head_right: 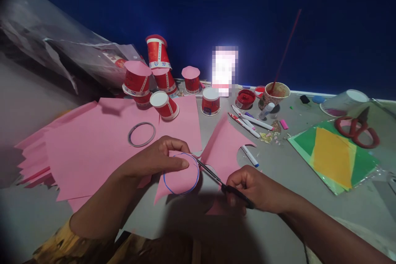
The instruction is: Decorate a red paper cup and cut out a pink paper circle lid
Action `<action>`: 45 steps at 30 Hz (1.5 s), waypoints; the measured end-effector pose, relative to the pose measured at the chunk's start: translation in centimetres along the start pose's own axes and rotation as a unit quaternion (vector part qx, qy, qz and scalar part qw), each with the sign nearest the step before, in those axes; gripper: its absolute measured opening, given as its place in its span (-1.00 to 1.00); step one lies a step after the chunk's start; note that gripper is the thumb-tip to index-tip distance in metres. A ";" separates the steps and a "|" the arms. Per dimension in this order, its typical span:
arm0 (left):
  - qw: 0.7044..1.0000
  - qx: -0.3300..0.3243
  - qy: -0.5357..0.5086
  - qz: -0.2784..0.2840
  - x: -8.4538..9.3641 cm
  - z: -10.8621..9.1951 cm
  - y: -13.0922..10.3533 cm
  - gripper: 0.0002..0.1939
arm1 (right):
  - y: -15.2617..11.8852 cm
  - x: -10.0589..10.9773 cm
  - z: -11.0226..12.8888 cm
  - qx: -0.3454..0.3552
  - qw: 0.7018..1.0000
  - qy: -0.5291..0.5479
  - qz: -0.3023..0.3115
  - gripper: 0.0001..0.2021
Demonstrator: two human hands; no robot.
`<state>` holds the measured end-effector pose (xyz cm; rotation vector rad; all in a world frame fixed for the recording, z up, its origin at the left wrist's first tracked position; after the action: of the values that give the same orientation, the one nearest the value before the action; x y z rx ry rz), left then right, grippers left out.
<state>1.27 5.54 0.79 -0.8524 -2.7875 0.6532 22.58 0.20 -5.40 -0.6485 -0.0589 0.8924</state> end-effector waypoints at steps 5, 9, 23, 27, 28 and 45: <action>1.000 0.002 -0.005 -0.015 0.4 0.3 0.1 -0.76 | -0.1 0.1 0.0 -0.001 1.000 -0.005 -0.010 -0.33; 1.000 0.002 -0.004 -0.021 0.3 0.1 0.2 -0.77 | -0.1 0.1 0.0 -0.007 1.000 -0.025 -0.017 -0.25; 1.000 0.000 -0.007 -0.005 0.0 0.1 0.2 -0.78 | 0.0 0.1 -0.1 -0.001 1.000 -0.016 -0.011 -0.26; 1.000 0.006 -0.005 -0.007 0.0 0.1 0.1 -0.79 | -0.1 -0.2 0.1 -0.003 1.000 -0.013 -0.006 -0.26; 1.000 0.007 -0.005 -0.007 0.0 0.1 0.1 -0.80 | -0.1 -0.2 0.1 -0.004 1.000 -0.015 -0.005 -0.26; 0.999 0.013 0.033 0.017 -0.5 0.0 0.2 -0.81 | -0.1 -0.4 0.7 0.000 0.997 -0.070 -0.011 -0.54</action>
<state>1.78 5.47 0.68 -0.9001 -2.7064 0.6534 22.20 0.20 -4.65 -0.5840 -0.1914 0.9163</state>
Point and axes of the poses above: each hand's wrist, its own y-axis towards the middle knuckle, its own x-axis out of the back of the hand, z = x × y, the point moved 7 cm from there along y, towards the middle knuckle, and after that the axes turned 1 degree about x, right-handed, at the moved point
